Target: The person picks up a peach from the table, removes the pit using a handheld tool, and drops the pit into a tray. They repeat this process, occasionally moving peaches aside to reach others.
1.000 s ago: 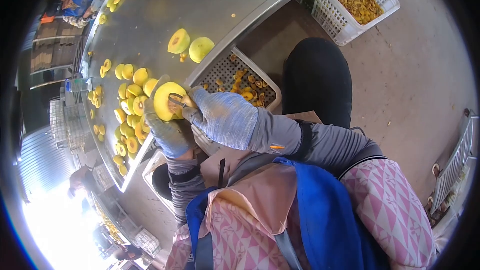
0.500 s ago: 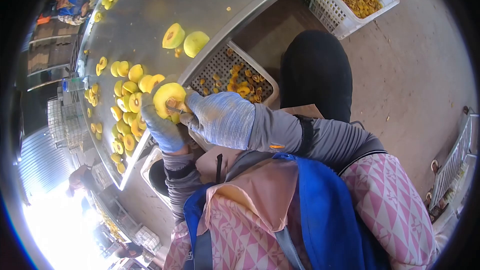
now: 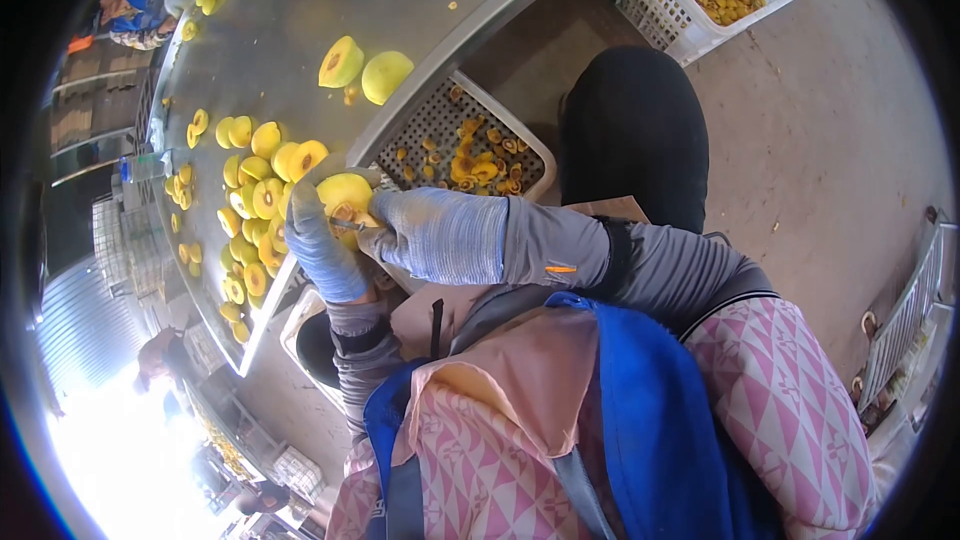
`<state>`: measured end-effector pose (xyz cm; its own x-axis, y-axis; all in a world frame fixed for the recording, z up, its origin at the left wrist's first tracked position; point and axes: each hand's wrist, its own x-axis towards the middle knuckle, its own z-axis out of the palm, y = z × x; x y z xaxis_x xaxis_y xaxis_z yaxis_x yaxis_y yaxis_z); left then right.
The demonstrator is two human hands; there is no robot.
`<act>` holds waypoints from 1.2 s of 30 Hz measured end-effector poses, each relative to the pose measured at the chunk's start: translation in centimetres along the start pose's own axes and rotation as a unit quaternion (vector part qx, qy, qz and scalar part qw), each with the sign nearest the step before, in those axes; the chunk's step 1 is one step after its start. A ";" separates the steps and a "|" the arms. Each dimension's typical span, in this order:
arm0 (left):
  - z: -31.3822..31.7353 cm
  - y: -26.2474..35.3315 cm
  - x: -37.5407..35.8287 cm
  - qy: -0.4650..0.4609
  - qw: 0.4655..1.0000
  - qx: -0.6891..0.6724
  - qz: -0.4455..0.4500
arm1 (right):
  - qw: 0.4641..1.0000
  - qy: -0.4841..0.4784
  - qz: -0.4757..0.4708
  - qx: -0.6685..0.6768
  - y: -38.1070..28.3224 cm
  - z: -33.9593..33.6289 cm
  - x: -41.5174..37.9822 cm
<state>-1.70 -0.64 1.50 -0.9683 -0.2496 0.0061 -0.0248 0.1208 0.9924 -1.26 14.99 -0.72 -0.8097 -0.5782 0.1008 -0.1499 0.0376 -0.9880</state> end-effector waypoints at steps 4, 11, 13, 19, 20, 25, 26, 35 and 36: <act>0.1 0.4 -0.3 -0.025 0.997 0.025 0.062 | 0.991 0.013 -0.057 0.122 1.9 0.7 0.6; 0.3 -0.5 -0.5 0.030 0.993 0.079 0.078 | 0.995 0.038 0.048 -0.074 0.0 0.5 -0.2; 0.1 -0.8 -0.9 0.039 0.989 0.100 0.102 | 0.989 0.043 0.047 -0.131 -0.4 0.7 -0.4; 1.0 -0.9 -1.0 0.018 0.998 0.026 0.060 | 0.991 0.005 0.083 0.107 0.4 -0.2 -0.1; 1.1 -0.8 -1.1 0.014 0.999 0.017 0.048 | 0.983 -0.001 0.059 0.176 0.9 0.0 -0.2; 0.2 -2.1 -0.8 0.040 0.984 -0.169 -0.050 | 0.994 0.000 0.044 0.103 0.4 -0.1 -0.7; -0.2 -1.5 -1.6 0.024 0.978 -0.200 -0.056 | 0.994 -0.004 0.043 0.104 0.2 -0.6 -0.9; -24.9 -1.0 -8.2 0.288 0.929 0.234 -0.009 | 0.931 0.011 -0.013 -0.364 2.1 1.2 -0.5; -27.3 -1.0 -8.7 0.298 0.925 0.235 -0.001 | 0.909 0.008 -0.018 -0.417 2.5 1.5 -0.3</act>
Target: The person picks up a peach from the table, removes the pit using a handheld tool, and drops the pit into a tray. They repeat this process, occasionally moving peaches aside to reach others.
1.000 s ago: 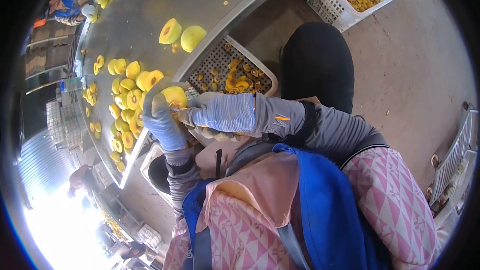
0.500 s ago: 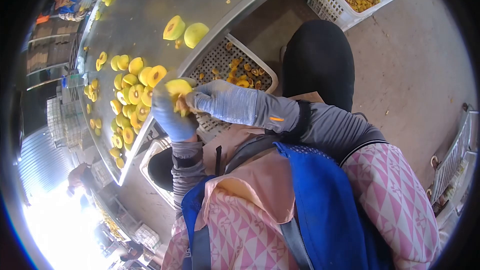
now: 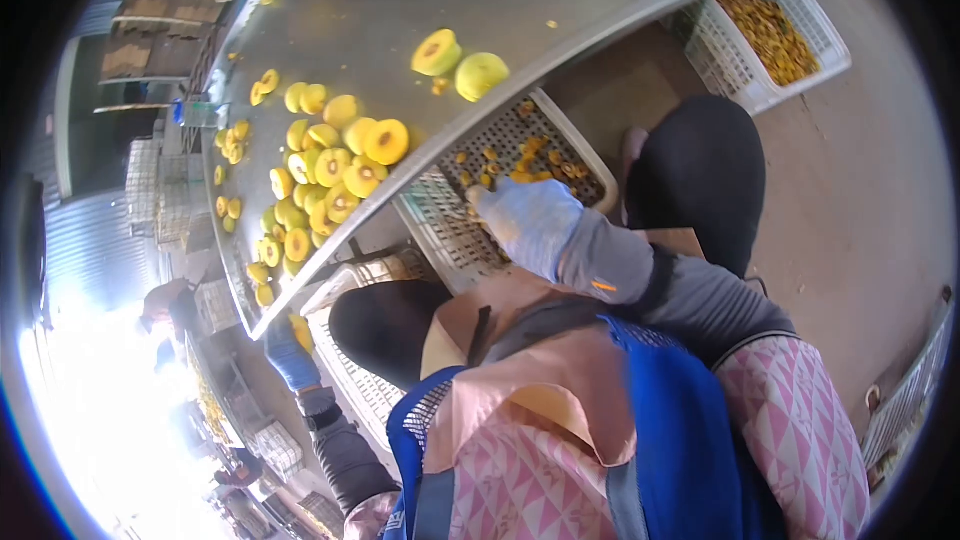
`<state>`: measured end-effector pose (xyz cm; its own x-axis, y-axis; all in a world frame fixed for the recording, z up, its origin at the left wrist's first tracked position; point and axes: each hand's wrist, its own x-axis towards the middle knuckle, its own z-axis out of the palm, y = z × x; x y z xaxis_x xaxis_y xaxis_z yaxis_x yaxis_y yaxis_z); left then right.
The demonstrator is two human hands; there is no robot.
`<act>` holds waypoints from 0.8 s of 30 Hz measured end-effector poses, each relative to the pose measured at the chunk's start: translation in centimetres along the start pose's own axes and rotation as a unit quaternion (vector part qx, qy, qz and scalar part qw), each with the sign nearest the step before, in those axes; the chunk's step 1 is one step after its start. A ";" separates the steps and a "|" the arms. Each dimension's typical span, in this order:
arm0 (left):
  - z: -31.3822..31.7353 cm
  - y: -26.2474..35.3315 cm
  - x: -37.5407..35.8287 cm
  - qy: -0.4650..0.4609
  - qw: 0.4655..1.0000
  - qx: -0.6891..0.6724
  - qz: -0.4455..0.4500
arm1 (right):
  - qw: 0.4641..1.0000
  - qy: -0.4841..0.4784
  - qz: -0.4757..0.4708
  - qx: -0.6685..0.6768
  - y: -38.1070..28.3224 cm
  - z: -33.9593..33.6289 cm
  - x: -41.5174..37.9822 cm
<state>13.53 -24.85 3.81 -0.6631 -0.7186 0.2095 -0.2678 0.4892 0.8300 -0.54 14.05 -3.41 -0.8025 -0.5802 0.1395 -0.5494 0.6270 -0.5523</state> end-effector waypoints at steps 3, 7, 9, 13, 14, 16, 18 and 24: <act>-2.5 -1.6 2.2 -0.162 0.823 0.540 -0.072 | 1.000 -0.017 -0.019 -0.006 -0.1 0.3 0.5; 3.4 1.2 8.5 -0.094 0.940 0.321 0.068 | 0.998 -0.052 -0.003 0.021 -0.9 -0.4 1.6; 7.9 1.6 14.4 -0.099 0.954 0.258 0.119 | 0.997 -0.064 0.003 0.052 -0.7 -0.5 2.0; 18.5 1.3 25.4 -0.146 0.928 0.282 0.195 | 0.992 -0.104 0.018 0.071 -0.3 -1.6 3.1; 21.2 0.1 28.5 -0.156 0.918 0.320 0.173 | 0.992 -0.102 0.018 0.067 -0.3 -1.8 3.3; 26.6 -5.2 34.6 -0.144 0.894 0.306 0.295 | 0.989 -0.121 0.036 0.081 0.0 -2.1 3.9; 29.4 -1.6 33.6 -0.172 0.908 0.325 0.200 | 0.990 -0.109 0.038 0.086 0.1 -2.1 4.3; 31.9 0.7 30.1 -0.335 0.835 0.400 0.177 | 0.989 -0.094 0.021 0.116 -0.4 -2.5 4.6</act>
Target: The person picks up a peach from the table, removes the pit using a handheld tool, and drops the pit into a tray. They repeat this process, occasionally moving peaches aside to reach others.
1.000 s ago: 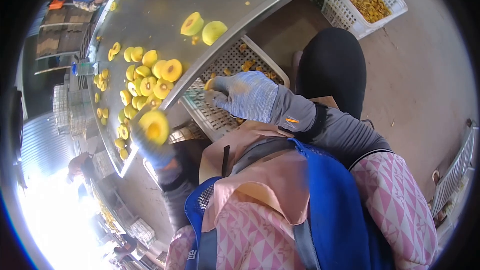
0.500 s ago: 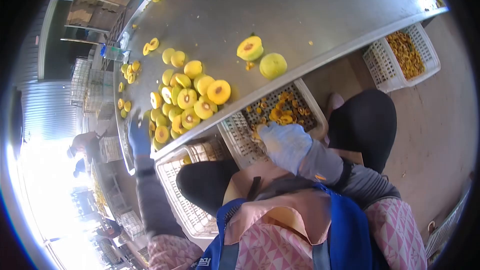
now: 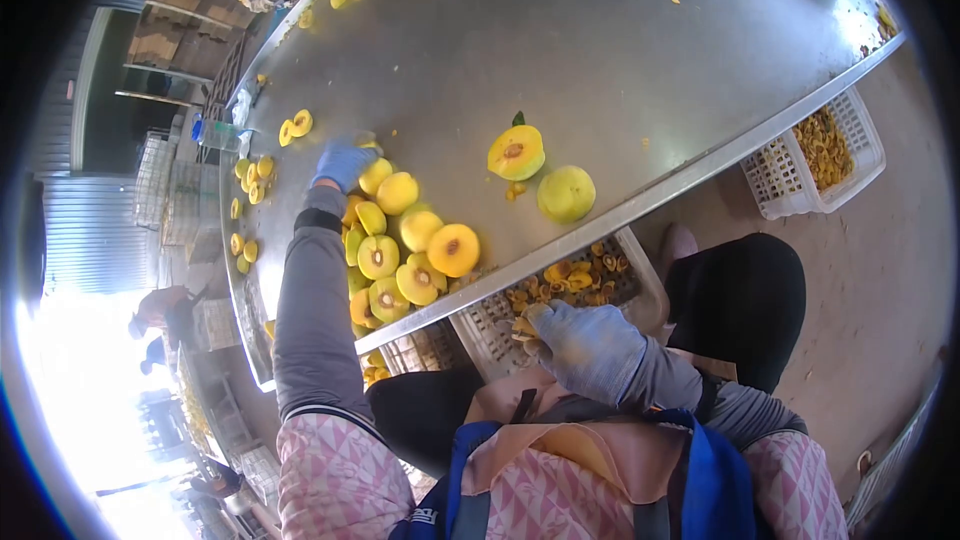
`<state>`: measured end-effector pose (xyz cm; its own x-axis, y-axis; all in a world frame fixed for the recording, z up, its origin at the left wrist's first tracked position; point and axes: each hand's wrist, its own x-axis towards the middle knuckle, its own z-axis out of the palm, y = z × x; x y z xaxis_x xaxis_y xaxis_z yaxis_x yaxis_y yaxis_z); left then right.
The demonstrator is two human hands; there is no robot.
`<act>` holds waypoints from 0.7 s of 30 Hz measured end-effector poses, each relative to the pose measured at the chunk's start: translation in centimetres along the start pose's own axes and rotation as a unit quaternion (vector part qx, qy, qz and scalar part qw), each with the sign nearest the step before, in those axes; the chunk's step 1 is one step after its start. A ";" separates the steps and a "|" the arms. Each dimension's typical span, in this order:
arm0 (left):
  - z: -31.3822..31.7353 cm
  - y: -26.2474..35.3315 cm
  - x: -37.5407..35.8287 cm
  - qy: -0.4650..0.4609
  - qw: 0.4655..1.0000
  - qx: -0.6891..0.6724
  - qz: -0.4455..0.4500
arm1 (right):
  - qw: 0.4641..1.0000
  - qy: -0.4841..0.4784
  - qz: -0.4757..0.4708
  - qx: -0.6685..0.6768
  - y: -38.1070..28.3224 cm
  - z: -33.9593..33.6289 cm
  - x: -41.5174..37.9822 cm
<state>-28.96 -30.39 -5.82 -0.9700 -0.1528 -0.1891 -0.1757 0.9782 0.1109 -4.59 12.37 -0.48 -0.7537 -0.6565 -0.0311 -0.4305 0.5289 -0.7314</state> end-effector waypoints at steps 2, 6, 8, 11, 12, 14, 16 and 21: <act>-1.0 4.9 -3.8 -0.026 0.999 0.002 0.034 | 1.000 0.003 -0.005 0.009 -0.1 0.3 -0.3; 0.3 9.0 -6.4 0.011 1.000 0.002 0.003 | 1.000 0.007 -0.006 0.020 -0.6 0.7 -0.8; 1.0 9.7 -7.1 0.036 0.999 0.032 0.007 | 0.999 0.009 0.009 0.030 -0.9 0.7 -1.4; -1.5 10.6 -9.6 0.050 0.952 -0.302 0.020 | 0.993 0.052 0.045 0.097 -1.3 -0.6 -1.9; -3.3 11.8 -11.7 0.024 0.905 -0.424 0.011 | 0.992 0.055 0.052 0.100 -1.2 -0.7 -2.1; -5.2 14.0 -17.7 -0.065 0.683 -0.718 0.116 | 0.984 0.113 0.057 0.126 -0.9 -0.6 -2.3; -4.5 16.4 -22.5 -0.044 0.594 -0.800 0.073 | 0.977 0.136 0.044 0.155 -1.7 -1.2 -2.3; -0.6 19.6 -29.2 -0.060 0.509 -0.858 0.033 | 0.960 0.193 0.007 0.204 -1.7 -0.3 -2.5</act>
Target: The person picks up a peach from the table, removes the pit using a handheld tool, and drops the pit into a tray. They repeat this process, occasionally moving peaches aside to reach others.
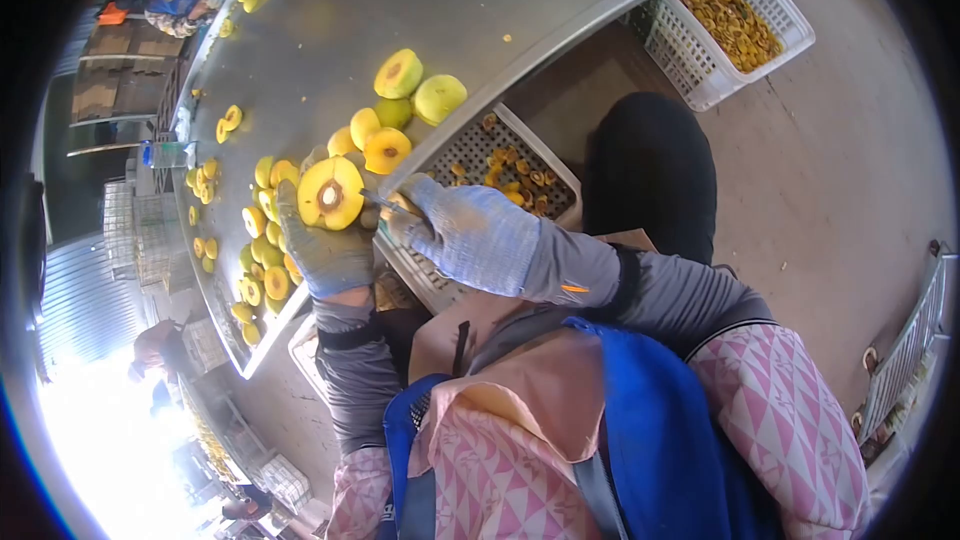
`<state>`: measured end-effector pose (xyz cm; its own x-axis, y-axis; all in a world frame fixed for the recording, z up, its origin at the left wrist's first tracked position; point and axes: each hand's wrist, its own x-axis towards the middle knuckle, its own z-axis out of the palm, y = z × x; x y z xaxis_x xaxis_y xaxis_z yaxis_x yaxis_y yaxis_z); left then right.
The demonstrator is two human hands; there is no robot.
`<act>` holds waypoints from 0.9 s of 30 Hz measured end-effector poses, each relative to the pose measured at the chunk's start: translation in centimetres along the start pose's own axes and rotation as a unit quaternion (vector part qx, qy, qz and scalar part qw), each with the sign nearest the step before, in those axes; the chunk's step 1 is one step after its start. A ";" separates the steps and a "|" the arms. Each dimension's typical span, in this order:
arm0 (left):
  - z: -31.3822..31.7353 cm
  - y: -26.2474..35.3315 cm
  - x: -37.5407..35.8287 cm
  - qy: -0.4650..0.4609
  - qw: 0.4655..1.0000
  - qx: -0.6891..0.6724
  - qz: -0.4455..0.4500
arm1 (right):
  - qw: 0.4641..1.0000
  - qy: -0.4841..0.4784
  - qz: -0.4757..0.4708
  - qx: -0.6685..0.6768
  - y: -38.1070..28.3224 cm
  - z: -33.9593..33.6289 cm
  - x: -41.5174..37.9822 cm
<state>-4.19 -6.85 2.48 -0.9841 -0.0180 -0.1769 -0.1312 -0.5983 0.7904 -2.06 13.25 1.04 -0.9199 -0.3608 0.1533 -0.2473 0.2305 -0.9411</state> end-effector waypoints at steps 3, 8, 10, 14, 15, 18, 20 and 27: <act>3.3 -2.6 -1.5 0.109 0.992 0.030 0.065 | 1.000 0.000 -0.023 -0.006 0.4 0.6 -0.1; 4.6 -4.0 -2.5 0.100 0.949 0.237 0.180 | 0.996 0.045 -0.056 -0.059 0.6 0.7 -0.1; 4.7 -4.2 -2.5 0.101 0.918 0.320 0.211 | 0.993 0.059 -0.068 -0.075 0.6 0.8 -0.2; 4.0 -4.6 -2.4 0.108 0.939 0.266 0.188 | 0.991 0.062 -0.065 -0.101 0.8 1.0 -0.5; 3.8 -4.8 -2.4 0.105 0.930 0.295 0.195 | 0.991 0.062 -0.062 -0.101 0.7 0.9 -0.6; 3.2 -5.1 -2.2 0.089 0.930 0.274 0.230 | 0.985 0.068 -0.072 -0.142 0.3 0.8 -0.6; 3.5 -5.2 -2.0 0.099 0.929 0.268 0.236 | 0.989 0.059 -0.064 -0.121 0.2 0.7 -0.5; 3.9 -5.4 -2.4 0.083 0.909 0.293 0.284 | 0.990 0.050 -0.053 -0.117 0.2 0.7 -0.7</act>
<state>-1.62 -0.41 0.95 -0.8880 -0.3401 0.3096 0.3032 0.0733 0.9501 -1.29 12.92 0.50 -0.9077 -0.3053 0.2878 -0.3970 0.4033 -0.8245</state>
